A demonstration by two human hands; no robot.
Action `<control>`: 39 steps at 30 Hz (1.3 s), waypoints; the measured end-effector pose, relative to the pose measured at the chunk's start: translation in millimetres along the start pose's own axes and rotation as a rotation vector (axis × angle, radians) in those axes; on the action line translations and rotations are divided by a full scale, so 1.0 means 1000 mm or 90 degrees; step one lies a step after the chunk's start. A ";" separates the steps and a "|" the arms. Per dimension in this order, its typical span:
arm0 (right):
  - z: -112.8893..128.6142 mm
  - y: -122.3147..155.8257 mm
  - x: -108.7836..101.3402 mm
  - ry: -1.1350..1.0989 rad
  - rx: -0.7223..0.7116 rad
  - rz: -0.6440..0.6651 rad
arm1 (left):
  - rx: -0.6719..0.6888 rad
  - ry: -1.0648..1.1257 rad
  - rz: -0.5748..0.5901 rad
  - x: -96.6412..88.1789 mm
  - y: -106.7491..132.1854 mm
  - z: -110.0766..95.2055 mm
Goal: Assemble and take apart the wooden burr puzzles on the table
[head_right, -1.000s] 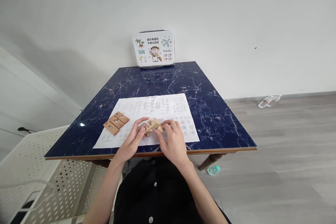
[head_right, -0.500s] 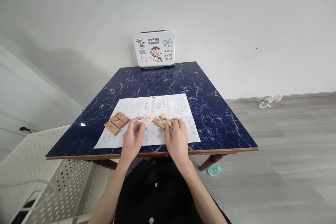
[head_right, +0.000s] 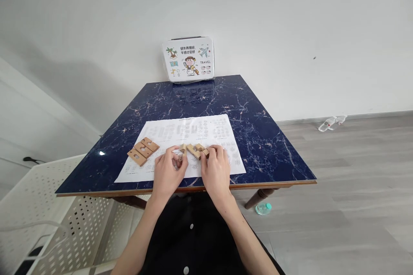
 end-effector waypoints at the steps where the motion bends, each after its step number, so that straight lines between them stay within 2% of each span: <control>1: 0.000 0.000 0.000 0.005 -0.007 0.003 | 0.003 0.002 0.010 0.000 0.000 0.000; 7: 0.002 0.001 -0.001 0.009 -0.036 0.047 | -0.002 0.011 0.057 -0.002 -0.001 -0.001; 13: 0.005 0.001 -0.004 -0.010 -0.057 0.093 | -0.026 0.041 0.035 -0.003 0.002 -0.002; 16: 0.005 0.001 -0.004 -0.014 -0.059 0.100 | -0.001 0.056 0.049 -0.001 0.002 -0.001; 19: 0.005 0.001 -0.004 -0.015 -0.060 0.096 | 0.049 0.032 0.109 0.000 -0.003 0.000; 23: 0.006 0.001 -0.005 -0.025 -0.062 0.088 | 0.062 0.015 0.205 -0.002 -0.018 -0.001; 25: 0.006 0.001 -0.005 -0.027 -0.059 0.088 | 0.052 0.013 0.225 -0.003 -0.027 -0.002; 29: 0.006 0.001 -0.005 -0.024 -0.056 0.085 | 0.049 -0.015 0.222 0.001 -0.047 0.004; 36: 0.005 0.001 -0.005 -0.025 -0.070 0.088 | 0.046 -0.147 0.185 0.002 -0.087 0.029; 39: 0.005 0.001 -0.005 -0.024 -0.069 0.090 | 0.047 -0.228 0.208 -0.001 -0.108 0.041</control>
Point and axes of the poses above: each hand's wrist, its own y-axis away from the middle knuckle, its own x-axis out of the palm, z = x × y, the point moved 2 cm from there along -y, towards the middle knuckle, and after that the axes turned 13 degrees about -z, right-handed, at the moved point
